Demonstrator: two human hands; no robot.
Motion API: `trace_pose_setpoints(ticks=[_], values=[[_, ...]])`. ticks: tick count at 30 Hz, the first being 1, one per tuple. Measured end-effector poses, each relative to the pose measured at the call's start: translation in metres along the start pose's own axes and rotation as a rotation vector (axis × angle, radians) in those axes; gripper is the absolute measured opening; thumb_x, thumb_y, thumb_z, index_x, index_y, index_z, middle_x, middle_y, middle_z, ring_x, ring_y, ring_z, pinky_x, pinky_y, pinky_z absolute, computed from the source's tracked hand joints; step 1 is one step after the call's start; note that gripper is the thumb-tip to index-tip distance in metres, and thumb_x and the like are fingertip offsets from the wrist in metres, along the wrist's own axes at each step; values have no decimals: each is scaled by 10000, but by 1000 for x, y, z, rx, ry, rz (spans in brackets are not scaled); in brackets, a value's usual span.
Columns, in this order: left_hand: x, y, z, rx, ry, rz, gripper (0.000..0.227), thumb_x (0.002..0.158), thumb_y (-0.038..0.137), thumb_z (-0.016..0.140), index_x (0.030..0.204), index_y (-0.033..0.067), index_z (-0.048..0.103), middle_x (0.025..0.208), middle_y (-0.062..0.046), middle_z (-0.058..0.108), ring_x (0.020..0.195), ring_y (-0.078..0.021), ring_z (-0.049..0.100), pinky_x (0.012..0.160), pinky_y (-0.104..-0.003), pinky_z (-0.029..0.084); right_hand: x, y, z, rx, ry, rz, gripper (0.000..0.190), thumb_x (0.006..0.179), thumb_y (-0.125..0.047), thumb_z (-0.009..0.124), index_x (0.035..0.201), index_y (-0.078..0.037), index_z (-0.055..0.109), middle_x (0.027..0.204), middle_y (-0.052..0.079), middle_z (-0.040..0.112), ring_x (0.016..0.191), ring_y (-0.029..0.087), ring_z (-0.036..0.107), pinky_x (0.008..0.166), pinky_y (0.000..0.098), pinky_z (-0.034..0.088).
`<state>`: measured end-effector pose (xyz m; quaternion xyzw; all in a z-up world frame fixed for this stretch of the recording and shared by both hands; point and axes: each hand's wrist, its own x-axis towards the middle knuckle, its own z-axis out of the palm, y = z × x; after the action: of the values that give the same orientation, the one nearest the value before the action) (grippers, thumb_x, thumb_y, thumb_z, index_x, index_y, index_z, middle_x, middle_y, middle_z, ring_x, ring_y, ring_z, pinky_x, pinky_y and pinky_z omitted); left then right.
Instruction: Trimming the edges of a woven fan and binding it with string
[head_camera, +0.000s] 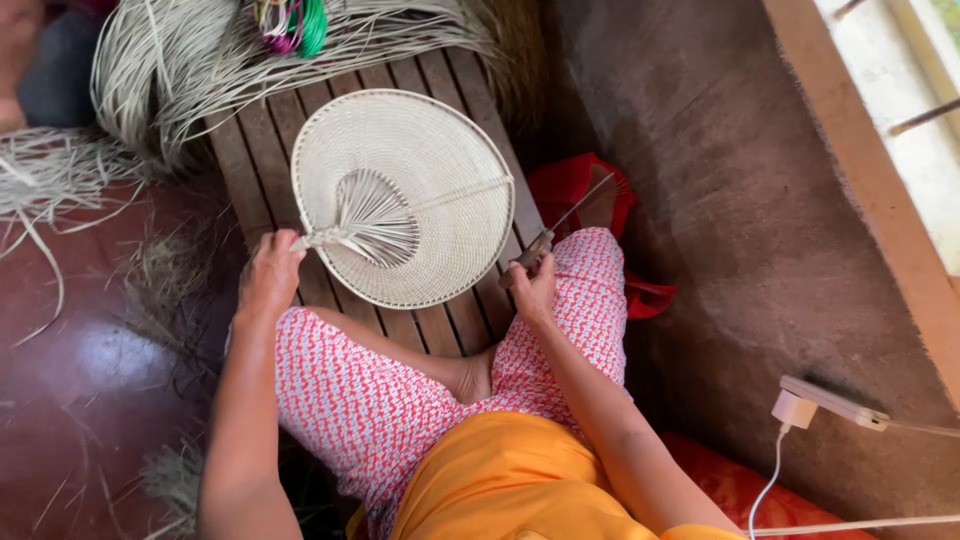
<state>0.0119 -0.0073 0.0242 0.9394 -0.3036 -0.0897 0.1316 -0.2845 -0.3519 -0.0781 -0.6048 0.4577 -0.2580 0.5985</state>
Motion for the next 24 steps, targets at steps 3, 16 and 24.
trace_pose_setpoints(ticks=[3, 16, 24], values=[[1, -3, -10, 97, 10, 87, 277, 1048, 240, 602, 1278, 142, 482, 1144, -185, 580, 1033, -464, 655, 832, -585, 593, 8, 18, -6, -200, 10, -39, 527, 819, -314, 825, 1256, -137, 591, 1034, 234, 704, 933, 397, 708, 745, 513, 599], [15, -16, 24, 196, -20, 53, 256, 1017, 227, 662, 1208, 148, 513, 1125, -102, 568, 1072, -391, 616, 842, -573, 600, -2, -3, -4, -103, 77, -47, 395, 742, -88, 706, 1105, -112, 552, 739, 127, 562, 499, 222, 570, 406, 336, 499], [-8, -10, 26, 73, 20, 8, 239, 1029, 192, 643, 1216, 113, 517, 1129, -149, 547, 1070, -433, 591, 866, -584, 583, 36, -2, 11, -10, -32, 75, 296, 764, -88, 841, 1021, -120, 697, 944, 141, 770, 710, 190, 710, 609, 331, 600]])
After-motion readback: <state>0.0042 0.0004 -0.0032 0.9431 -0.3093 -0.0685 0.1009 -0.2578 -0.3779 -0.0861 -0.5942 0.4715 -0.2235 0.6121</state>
